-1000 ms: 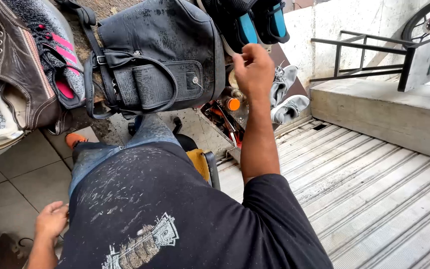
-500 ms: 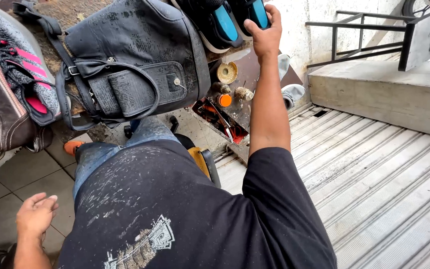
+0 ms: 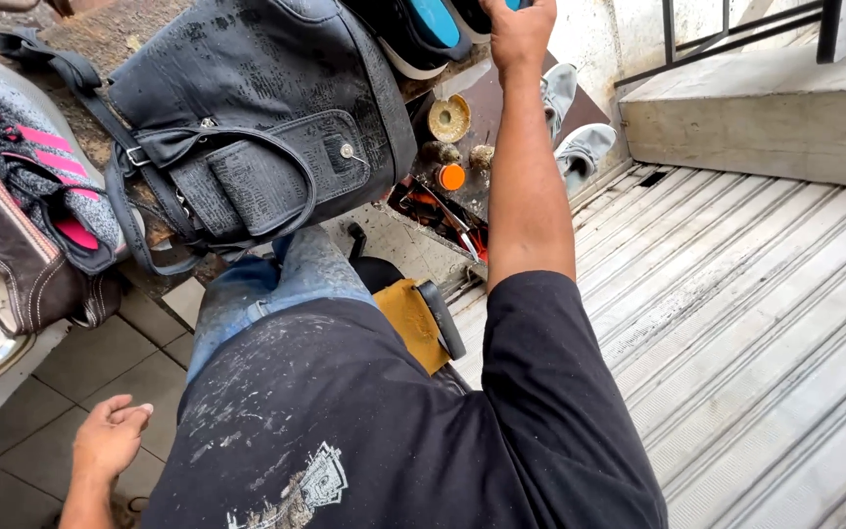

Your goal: Inspecting and sorting various shoes for repair on a workbench

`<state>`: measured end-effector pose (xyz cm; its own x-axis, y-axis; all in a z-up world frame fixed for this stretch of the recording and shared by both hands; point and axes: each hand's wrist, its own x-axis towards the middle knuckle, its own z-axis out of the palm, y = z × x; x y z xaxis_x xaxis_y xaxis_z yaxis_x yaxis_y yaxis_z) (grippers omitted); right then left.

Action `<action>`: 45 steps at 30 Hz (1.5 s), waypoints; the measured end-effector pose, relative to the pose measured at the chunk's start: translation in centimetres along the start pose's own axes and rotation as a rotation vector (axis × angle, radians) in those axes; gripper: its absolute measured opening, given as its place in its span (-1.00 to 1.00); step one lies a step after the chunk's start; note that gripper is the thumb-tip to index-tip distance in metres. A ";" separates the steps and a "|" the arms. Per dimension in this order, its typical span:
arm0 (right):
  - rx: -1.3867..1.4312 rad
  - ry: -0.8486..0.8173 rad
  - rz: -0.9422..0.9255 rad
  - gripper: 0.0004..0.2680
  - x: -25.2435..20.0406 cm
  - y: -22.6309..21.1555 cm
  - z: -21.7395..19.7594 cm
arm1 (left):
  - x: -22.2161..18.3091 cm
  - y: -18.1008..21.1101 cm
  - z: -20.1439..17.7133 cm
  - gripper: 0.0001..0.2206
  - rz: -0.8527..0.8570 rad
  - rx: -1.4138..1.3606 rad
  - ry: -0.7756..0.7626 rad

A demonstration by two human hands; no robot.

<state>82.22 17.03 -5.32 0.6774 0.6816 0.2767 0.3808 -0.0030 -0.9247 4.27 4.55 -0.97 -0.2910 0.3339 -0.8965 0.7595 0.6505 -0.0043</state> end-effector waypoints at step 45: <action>0.693 -0.359 0.510 -0.49 -60.4 9.7 -2.1 | 16.6 -0.1 38.9 -0.55 1.501 -1.418 -0.284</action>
<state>46.31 -25.69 -30.49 0.3807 0.9036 -0.1964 -0.4478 -0.0056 -0.8941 22.02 -16.48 -33.06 0.1681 0.9817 0.0890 -0.6394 0.0398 0.7678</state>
